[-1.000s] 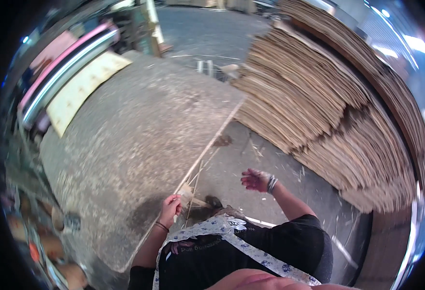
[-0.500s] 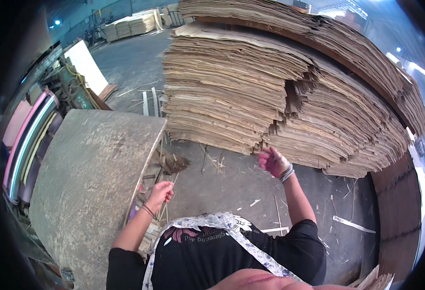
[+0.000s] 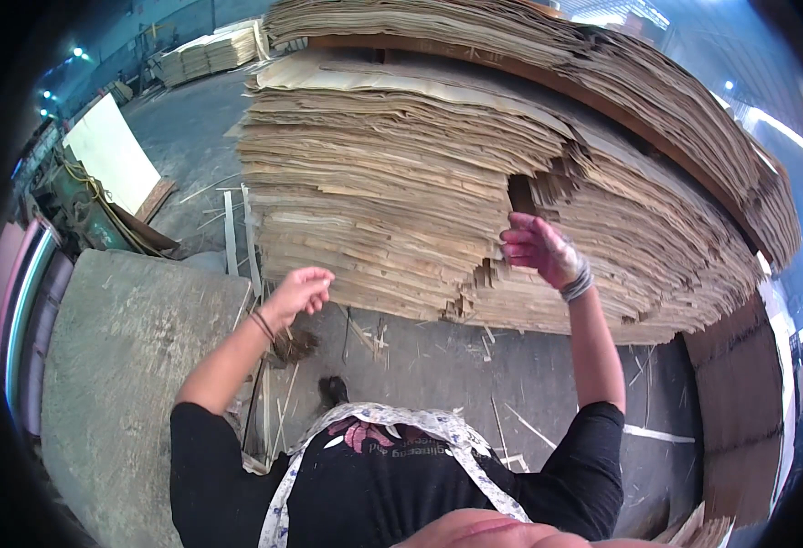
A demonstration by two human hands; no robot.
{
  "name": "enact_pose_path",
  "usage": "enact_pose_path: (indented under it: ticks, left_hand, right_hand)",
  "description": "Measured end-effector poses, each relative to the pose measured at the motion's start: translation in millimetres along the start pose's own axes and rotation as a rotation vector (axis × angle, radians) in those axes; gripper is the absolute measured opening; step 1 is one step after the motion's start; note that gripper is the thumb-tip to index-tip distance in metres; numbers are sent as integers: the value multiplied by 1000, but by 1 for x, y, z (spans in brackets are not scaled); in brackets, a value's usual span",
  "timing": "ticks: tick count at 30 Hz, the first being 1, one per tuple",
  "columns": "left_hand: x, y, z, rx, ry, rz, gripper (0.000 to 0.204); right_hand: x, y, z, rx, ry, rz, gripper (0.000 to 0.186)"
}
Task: Feeding wood veneer sheets into a glue machine and stacking them into a larger pile for laminating.
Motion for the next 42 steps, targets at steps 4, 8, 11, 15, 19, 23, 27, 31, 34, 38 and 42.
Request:
enact_pose_path:
  ticks: [4,8,11,15,19,23,27,31,34,38,42]
  left_hand:
    - [90,79,-36,105,-65,201,19]
    - [174,177,-78,215,-123,384,21]
    - [230,248,-100,261,-107,505,22]
    - [283,323,-118,293,-27,694,22]
    - [317,370,-123,296,39,903,24]
    - [338,415,-135,304,146,1160,31]
    - [362,459,-142,522,385,1356,39]
    - [386,505,-130,826,820,1935,35]
    - [418,530,-133,978,968,1701,81]
    - [443,557,-142,1056,1046,1686,85]
    - [462,576,-160,995,1005,1534,82]
  right_hand:
    - [80,-67,27,-202,-36,-111,54]
    - [164,-133,58,-364,126,-303,52]
    - [238,-180,77,-518,397,-589,50]
    - [328,-228,107,-962,595,-1278,50]
    - [407,-272,129,-1465,729,-1564,56]
    - [473,-302,137,-1704,836,-1740,74]
    - [534,-287,123,-1905,797,-1188,76]
    - [546,-295,117,-1861,637,-974,80]
    - [543,-318,126,-1907,706,-1071,86]
    - [543,-332,133,-1847,768,-1286,85]
    - [555,-347,129,-1846,732,-1250,69]
Point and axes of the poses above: each hand's wrist, its own x-axis towards the middle knuckle, its own z-axis out of the palm, y = z × x, the point moved 4 cm from there along x, towards the middle knuckle, and after that the axes turned 11 degrees about y, right-handed, at the moved point
